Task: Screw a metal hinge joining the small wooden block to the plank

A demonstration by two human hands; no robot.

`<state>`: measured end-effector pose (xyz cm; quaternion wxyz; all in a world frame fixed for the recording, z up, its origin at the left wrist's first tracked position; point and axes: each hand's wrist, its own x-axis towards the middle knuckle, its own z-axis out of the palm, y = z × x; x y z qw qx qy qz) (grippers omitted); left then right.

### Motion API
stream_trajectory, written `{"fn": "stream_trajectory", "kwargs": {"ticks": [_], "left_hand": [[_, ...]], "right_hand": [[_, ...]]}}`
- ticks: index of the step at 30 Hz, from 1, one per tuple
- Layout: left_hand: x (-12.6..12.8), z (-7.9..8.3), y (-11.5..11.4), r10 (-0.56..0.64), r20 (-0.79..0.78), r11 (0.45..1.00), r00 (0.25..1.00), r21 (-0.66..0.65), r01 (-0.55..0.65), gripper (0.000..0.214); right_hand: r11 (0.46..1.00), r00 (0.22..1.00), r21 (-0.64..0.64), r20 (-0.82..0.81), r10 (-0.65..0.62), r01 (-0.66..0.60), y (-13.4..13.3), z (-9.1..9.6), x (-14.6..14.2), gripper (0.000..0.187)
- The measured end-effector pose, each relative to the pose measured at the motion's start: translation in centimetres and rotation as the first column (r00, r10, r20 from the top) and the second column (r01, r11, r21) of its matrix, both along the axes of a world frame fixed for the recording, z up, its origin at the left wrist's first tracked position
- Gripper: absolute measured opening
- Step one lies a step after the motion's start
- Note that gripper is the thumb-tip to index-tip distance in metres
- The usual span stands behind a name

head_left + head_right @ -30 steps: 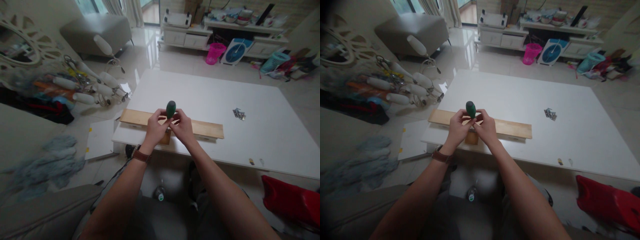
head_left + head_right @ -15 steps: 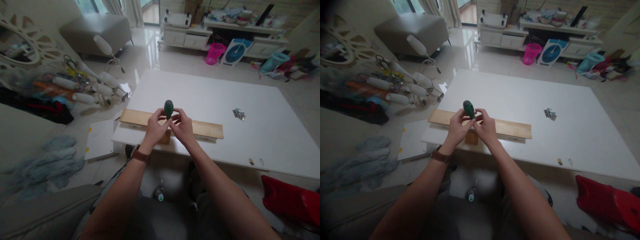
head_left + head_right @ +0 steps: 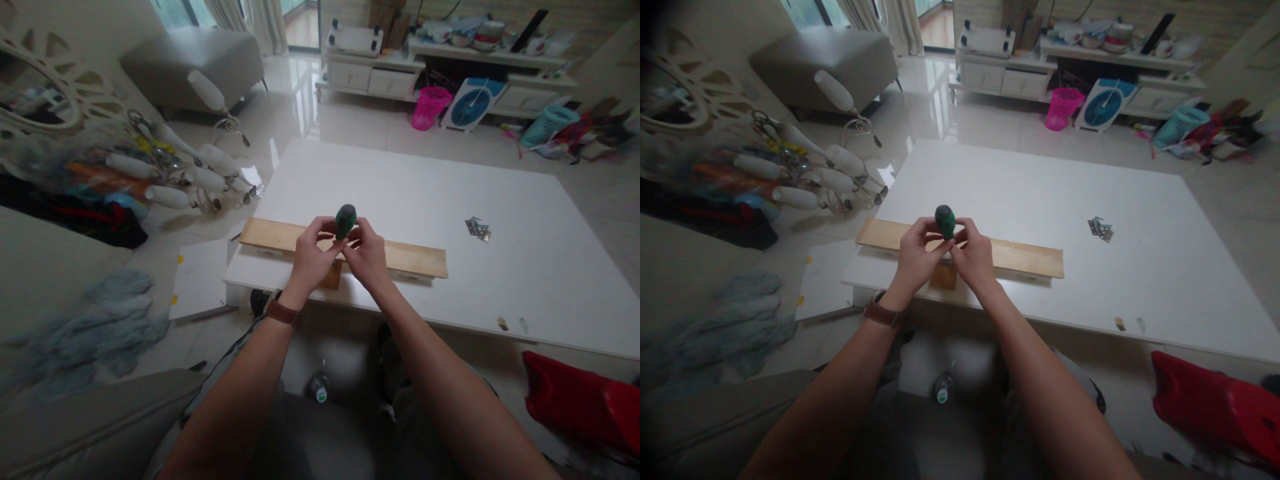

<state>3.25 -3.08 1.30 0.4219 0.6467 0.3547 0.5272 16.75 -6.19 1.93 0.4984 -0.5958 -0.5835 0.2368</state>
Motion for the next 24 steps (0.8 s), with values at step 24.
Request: {"fn": "stream_trajectory", "kwargs": {"ticks": [24], "left_hand": [[-0.13,-0.12,0.17,-0.037,-0.058,0.998,0.998,-0.044,0.034,0.02]], "right_hand": [[0.999,1.0,0.037,-0.011,0.009,-0.009,-0.1,-0.08,-0.12,0.037]]}}
